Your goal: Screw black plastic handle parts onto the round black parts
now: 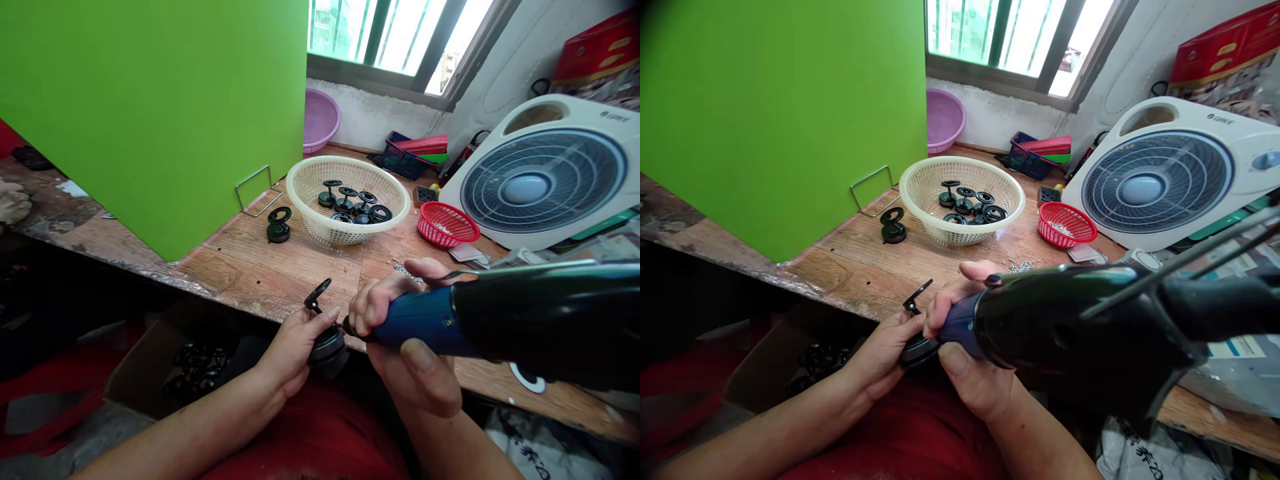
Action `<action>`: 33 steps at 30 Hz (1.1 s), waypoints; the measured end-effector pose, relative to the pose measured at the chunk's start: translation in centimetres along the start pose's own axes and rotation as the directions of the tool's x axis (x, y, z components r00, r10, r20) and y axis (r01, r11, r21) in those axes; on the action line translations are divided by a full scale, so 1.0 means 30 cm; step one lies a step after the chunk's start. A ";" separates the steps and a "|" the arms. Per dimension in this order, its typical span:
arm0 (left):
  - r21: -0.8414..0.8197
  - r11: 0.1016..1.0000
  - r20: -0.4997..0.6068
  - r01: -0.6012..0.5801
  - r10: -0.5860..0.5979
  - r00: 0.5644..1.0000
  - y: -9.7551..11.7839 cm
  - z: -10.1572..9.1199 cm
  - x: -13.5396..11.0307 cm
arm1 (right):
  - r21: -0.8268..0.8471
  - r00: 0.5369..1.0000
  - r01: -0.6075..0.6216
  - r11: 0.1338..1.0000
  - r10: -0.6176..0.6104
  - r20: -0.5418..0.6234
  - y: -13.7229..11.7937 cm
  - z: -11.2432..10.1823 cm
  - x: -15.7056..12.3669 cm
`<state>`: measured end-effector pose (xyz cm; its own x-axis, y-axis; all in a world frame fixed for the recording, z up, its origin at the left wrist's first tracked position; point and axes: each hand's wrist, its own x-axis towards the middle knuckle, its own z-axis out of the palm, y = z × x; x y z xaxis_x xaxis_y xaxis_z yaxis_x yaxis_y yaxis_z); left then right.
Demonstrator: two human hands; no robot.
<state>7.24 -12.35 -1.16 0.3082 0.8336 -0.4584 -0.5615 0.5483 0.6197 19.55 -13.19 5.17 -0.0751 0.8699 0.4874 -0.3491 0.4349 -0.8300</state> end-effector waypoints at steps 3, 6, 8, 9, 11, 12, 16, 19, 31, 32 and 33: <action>0.017 1.000 0.036 -0.017 0.016 0.999 0.003 0.001 -0.010 | -0.022 0.999 0.042 0.999 -0.042 0.012 0.019 0.004 -0.004; 0.054 0.998 0.027 -0.016 0.015 1.000 -0.004 -0.015 -0.017 | 0.009 0.998 0.056 0.998 -0.056 0.023 0.046 0.007 -0.015; 0.091 0.994 -0.003 0.062 -0.062 0.998 -0.012 -0.032 -0.021 | 0.020 0.999 0.013 1.000 -0.014 0.049 0.064 0.012 -0.028; 0.112 0.988 -0.006 0.110 -0.110 0.994 -0.015 -0.041 -0.024 | 0.007 0.998 -0.021 1.000 0.021 0.056 0.072 0.016 -0.035; 0.176 0.967 0.025 0.182 -0.190 0.982 -0.016 -0.061 -0.029 | -0.011 0.995 -0.092 0.996 0.093 0.035 0.087 0.025 -0.049; 0.224 0.956 0.055 0.190 -0.207 0.977 -0.010 -0.074 -0.032 | -0.001 0.992 -0.126 0.992 0.126 0.020 0.093 0.027 -0.052; 0.603 0.792 0.175 0.097 -0.250 0.952 0.074 -0.180 -0.049 | 0.028 0.964 -0.252 0.967 0.248 0.099 0.101 -0.037 -0.034; 0.913 0.406 0.142 -0.021 -0.270 0.952 0.195 -0.320 -0.080 | -0.100 0.978 -0.204 0.974 0.207 0.013 0.098 -0.203 -0.009; 0.968 -0.201 0.230 -0.147 0.498 0.836 0.484 -0.370 0.194 | -0.957 0.957 -0.290 -0.013 0.019 -0.290 0.196 -0.792 -0.104; 0.966 -0.164 0.255 -0.197 0.526 0.812 0.489 -0.356 0.256 | -0.962 0.963 -0.269 -0.035 0.014 -0.270 0.201 -0.792 -0.105; 0.959 -0.114 0.280 -0.260 0.537 0.796 0.492 -0.346 0.316 | -0.966 0.966 -0.256 -0.048 0.009 -0.257 0.204 -0.788 -0.104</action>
<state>-6.10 2.95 -2.96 0.1584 0.9764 0.1465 0.7201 -0.2158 0.6595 39.75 -7.75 -7.84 0.1640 0.9045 0.3938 0.9377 -0.0189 -0.3469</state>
